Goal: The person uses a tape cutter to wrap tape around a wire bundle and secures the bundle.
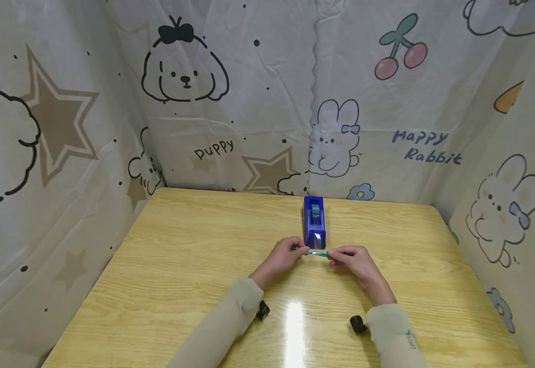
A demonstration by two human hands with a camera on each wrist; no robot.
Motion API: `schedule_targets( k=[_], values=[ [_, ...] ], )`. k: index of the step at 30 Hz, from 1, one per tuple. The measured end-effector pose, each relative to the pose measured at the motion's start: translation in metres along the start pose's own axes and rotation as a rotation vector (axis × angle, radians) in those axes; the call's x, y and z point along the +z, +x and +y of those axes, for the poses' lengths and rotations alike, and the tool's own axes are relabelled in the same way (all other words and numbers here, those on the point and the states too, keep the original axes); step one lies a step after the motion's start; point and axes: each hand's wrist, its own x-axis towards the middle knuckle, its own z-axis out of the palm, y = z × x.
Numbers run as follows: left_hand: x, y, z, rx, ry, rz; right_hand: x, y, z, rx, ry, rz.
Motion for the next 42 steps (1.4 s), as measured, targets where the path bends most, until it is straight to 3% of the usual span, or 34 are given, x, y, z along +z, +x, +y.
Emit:
schedule_targets(
  k=[10, 25, 30, 36, 42],
  values=[
    [0.0, -0.001, 0.0, 0.009, -0.012, 0.006, -0.004, 0.002, -0.003, 0.074, -0.088, -0.064],
    [0.001, 0.001, -0.003, -0.072, -0.014, 0.009, -0.006, 0.006, 0.0, 0.02, -0.056, -0.026],
    [-0.002, 0.002, -0.001, -0.101, -0.053, 0.003, -0.007, 0.006, 0.0, 0.014, -0.043, -0.015],
    [-0.006, 0.002, -0.002, -0.118, -0.04, -0.037, -0.007, 0.007, 0.0, 0.003, -0.036, -0.006],
    [-0.008, 0.001, 0.0, -0.07, -0.014, -0.098, -0.007, 0.009, 0.001, 0.003, -0.023, -0.003]
  ],
)
